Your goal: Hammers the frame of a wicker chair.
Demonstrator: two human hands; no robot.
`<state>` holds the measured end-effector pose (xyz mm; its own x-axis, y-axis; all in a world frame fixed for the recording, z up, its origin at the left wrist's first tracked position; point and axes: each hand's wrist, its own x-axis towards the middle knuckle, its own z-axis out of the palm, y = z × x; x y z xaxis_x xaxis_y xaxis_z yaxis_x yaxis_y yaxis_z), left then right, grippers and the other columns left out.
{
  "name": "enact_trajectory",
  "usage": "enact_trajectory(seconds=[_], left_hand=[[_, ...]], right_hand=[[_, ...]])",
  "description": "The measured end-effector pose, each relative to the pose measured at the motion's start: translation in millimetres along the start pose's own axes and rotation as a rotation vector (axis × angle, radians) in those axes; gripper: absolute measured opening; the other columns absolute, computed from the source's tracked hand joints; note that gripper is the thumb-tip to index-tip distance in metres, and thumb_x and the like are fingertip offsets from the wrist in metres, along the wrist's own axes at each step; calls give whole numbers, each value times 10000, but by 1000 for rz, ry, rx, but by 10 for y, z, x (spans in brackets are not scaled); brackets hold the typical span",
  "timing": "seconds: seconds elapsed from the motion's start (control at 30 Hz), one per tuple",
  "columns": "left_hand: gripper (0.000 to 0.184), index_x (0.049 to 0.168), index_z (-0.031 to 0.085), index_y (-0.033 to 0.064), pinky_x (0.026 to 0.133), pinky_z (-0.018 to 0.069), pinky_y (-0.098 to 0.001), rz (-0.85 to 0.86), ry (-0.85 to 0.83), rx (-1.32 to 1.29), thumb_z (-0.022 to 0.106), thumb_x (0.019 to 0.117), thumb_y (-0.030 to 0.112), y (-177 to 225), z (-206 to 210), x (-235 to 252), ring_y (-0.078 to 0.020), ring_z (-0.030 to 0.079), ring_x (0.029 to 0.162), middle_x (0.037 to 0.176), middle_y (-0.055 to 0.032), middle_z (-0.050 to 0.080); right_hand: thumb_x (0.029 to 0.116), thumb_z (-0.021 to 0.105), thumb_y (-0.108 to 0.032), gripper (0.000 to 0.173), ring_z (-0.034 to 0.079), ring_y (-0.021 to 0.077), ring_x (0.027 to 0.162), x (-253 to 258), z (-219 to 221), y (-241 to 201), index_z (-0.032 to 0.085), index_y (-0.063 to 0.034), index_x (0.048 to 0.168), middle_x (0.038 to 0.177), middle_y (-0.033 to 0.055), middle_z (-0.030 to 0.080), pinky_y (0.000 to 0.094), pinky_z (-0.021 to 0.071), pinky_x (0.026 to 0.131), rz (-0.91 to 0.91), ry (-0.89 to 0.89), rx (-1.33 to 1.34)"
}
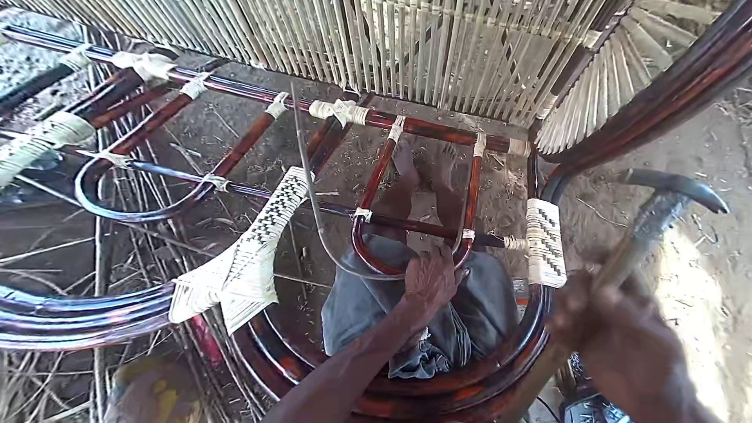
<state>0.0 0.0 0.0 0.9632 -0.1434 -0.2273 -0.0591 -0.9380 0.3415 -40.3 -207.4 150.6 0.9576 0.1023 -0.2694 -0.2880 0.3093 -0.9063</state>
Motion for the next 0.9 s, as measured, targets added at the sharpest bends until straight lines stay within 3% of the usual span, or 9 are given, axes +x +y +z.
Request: enact_trajectory(seconds=[0.1,0.17,0.27,0.37,0.47,0.6,0.67,0.77,0.9], left_hand=[[672,1294,613,15,747,571,-530,-58,-119,16,598,967,602,38,-82,67,-400,683,989,1131,-219,668],[656,1243,615,3,713,572,-530,-65,-170,-1,601,969,599,65,-124,92,-399,696,929,1061,-220,677],[577,1190,622,13,697,575,-522,-24,-215,-3,592,992,554,14,-154,118,-377,712,861,954,-191,700],[482,1129,645,48,664,570,-500,-35,-160,-15,599,992,508,33,-108,132,-353,712,827,898,-154,701],[457,1071,675,65,621,556,-511,-83,-81,-72,646,955,506,53,-79,89,-356,708,816,867,-151,699],[553,1115,668,59,679,565,-511,-123,-185,-94,624,957,588,105,-181,112,-352,711,858,904,-153,709],[547,1100,660,49,672,562,-501,-116,-209,-77,597,981,579,96,-219,117,-354,714,841,881,-160,708],[484,1070,660,46,651,561,-486,-88,-191,-49,576,1008,519,108,-201,118,-342,721,804,841,-154,706],[448,1104,669,45,654,564,-500,-76,-160,-87,589,1007,475,86,-153,115,-347,718,797,835,-157,706]], right_hand=[[909,740,-171,186,615,139,551,-279,18,534,672,-157,1081,657,0,605,384,592,591,181,-31,116],[945,715,-219,109,555,92,457,-308,-64,478,695,-176,1043,564,-33,550,323,548,476,167,65,70],[997,634,-337,199,469,44,389,-134,-463,-12,666,-277,1184,544,-68,521,244,480,386,6,340,-169],[1042,513,-250,305,436,52,358,-105,-1070,-257,586,-221,1337,608,-15,561,229,444,337,54,567,-369],[986,534,-76,260,589,142,481,-378,-1687,117,626,-45,1227,873,97,728,313,540,442,329,763,-543],[843,646,93,320,694,271,740,-816,-2110,978,575,45,1151,955,171,665,467,631,639,540,932,-572],[838,680,55,416,683,295,805,-847,-2193,1304,547,39,1231,1039,208,631,495,614,680,668,985,-747],[856,735,-109,335,674,403,958,-730,-2315,1528,636,48,1135,1076,273,664,619,540,826,840,969,-1154],[919,706,-213,421,633,443,1129,-539,-2208,1577,618,51,1236,1201,294,646,629,494,955,947,834,-1369]])
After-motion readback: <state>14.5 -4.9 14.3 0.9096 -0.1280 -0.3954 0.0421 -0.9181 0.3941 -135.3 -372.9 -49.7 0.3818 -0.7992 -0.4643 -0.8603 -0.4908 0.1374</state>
